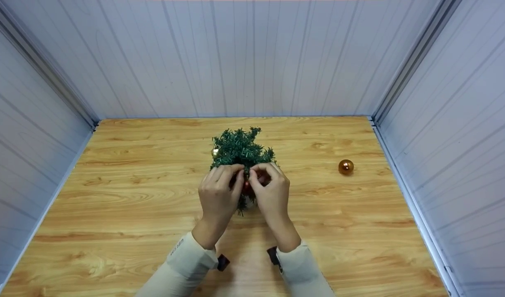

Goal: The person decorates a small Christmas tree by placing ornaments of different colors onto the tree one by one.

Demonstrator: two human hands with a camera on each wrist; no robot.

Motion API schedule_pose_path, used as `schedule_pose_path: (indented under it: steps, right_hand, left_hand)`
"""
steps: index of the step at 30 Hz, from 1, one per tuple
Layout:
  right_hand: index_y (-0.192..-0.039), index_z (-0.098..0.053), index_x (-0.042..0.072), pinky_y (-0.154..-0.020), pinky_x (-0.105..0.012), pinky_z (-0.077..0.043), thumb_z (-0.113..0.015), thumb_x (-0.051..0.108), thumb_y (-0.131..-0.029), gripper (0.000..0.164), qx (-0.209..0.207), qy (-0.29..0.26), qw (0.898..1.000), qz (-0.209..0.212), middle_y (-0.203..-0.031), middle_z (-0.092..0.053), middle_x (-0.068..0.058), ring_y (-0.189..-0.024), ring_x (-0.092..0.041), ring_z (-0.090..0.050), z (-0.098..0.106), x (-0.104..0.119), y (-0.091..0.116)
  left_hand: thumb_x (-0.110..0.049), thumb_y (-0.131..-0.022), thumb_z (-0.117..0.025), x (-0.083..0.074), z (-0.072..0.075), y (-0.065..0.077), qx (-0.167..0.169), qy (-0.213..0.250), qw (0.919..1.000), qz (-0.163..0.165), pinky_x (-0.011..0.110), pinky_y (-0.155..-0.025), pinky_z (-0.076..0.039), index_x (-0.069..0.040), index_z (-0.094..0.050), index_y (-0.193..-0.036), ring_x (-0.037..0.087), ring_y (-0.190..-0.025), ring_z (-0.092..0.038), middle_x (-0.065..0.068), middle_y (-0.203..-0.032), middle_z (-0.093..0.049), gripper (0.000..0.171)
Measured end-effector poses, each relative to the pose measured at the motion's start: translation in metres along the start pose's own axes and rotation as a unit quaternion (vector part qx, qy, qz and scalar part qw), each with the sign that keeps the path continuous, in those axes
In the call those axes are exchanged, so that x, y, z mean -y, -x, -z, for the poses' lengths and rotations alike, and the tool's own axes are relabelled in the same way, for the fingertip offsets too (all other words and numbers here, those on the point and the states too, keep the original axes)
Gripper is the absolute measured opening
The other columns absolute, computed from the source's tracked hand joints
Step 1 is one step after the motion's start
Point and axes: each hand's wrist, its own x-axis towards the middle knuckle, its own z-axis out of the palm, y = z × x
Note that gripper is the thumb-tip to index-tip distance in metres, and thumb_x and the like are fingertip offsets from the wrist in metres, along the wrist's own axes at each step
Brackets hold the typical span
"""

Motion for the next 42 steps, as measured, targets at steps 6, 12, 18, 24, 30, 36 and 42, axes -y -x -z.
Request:
schedule_pose_path:
  steps: [6, 12, 18, 24, 30, 36, 42]
  right_hand:
    - [-0.087, -0.071, 0.002, -0.058, -0.022, -0.047, -0.071, 0.007, -0.089, 0.006, 0.002, 0.023, 1.000, -0.016, -0.079, -0.068, -0.006, -0.065, -0.011, -0.057, -0.004, 0.001, 0.001]
    - [-0.089, -0.069, 0.001, -0.056, -0.018, -0.047, -0.069, 0.005, -0.090, 0.005, 0.004, 0.023, 0.999, -0.029, -0.079, -0.067, -0.007, -0.065, -0.012, -0.058, -0.008, -0.001, 0.005]
    - [-0.091, -0.068, 0.001, -0.057, -0.019, -0.047, -0.066, 0.005, -0.092, 0.004, 0.010, 0.034, 0.999, -0.011, -0.080, -0.066, -0.007, -0.066, -0.013, -0.058, -0.009, -0.004, 0.009]
    - [-0.090, -0.070, 0.003, -0.058, -0.018, -0.046, -0.067, 0.003, -0.089, 0.003, 0.014, 0.035, 0.999, 0.005, -0.080, -0.066, -0.004, -0.065, -0.011, -0.057, -0.006, -0.004, 0.013]
    - [-0.090, -0.070, 0.003, -0.056, -0.018, -0.046, -0.072, 0.003, -0.086, 0.005, 0.027, 0.025, 0.999, 0.012, -0.080, -0.066, -0.002, -0.066, -0.010, -0.057, -0.003, -0.003, 0.015]
    - [-0.089, -0.070, 0.006, -0.056, -0.018, -0.046, -0.075, 0.001, -0.084, 0.008, 0.025, 0.032, 0.999, 0.035, -0.080, -0.066, -0.002, -0.065, -0.009, -0.057, -0.001, -0.003, 0.016]
    - [-0.087, -0.071, 0.006, -0.056, -0.017, -0.045, -0.077, 0.001, -0.082, 0.009, 0.023, 0.028, 0.998, 0.051, -0.079, -0.066, -0.001, -0.064, -0.008, -0.056, 0.001, -0.003, 0.016]
  left_hand:
    - [-0.018, -0.088, -0.071, 0.000, -0.001, 0.005, 0.013, -0.009, 0.9997, 0.018, 0.025, -0.055, -0.043, -0.018, -0.075, -0.091, 0.014, -0.068, -0.061, -0.006, -0.085, -0.073, 0.006]
    - [-0.017, -0.086, -0.071, 0.001, -0.003, 0.007, 0.016, -0.009, 0.9997, 0.015, 0.026, -0.056, -0.044, -0.017, -0.074, -0.091, 0.015, -0.068, -0.061, -0.005, -0.084, -0.072, 0.006]
    - [-0.017, -0.085, -0.071, 0.001, -0.001, 0.010, 0.018, -0.004, 0.9997, 0.019, 0.026, -0.056, -0.044, -0.017, -0.074, -0.090, 0.015, -0.069, -0.061, -0.005, -0.084, -0.072, 0.006]
    - [-0.017, -0.087, -0.070, 0.001, 0.000, 0.011, 0.025, 0.002, 0.9995, 0.018, 0.025, -0.056, -0.040, -0.018, -0.075, -0.093, 0.014, -0.069, -0.061, -0.006, -0.087, -0.072, 0.008]
    - [-0.015, -0.087, -0.070, 0.002, 0.004, 0.011, 0.032, 0.030, 0.9988, 0.022, 0.025, -0.059, -0.045, -0.018, -0.075, -0.096, 0.013, -0.072, -0.063, -0.006, -0.090, -0.072, 0.011]
    - [-0.014, -0.086, -0.071, 0.002, 0.007, 0.013, 0.022, 0.039, 0.9989, 0.016, 0.025, -0.059, -0.048, -0.018, -0.075, -0.097, 0.012, -0.072, -0.063, -0.006, -0.090, -0.073, 0.012]
    - [-0.014, -0.085, -0.072, 0.002, 0.010, 0.012, 0.007, 0.032, 0.9995, -0.002, 0.024, -0.057, -0.047, -0.017, -0.075, -0.095, 0.012, -0.070, -0.064, -0.006, -0.089, -0.073, 0.011]
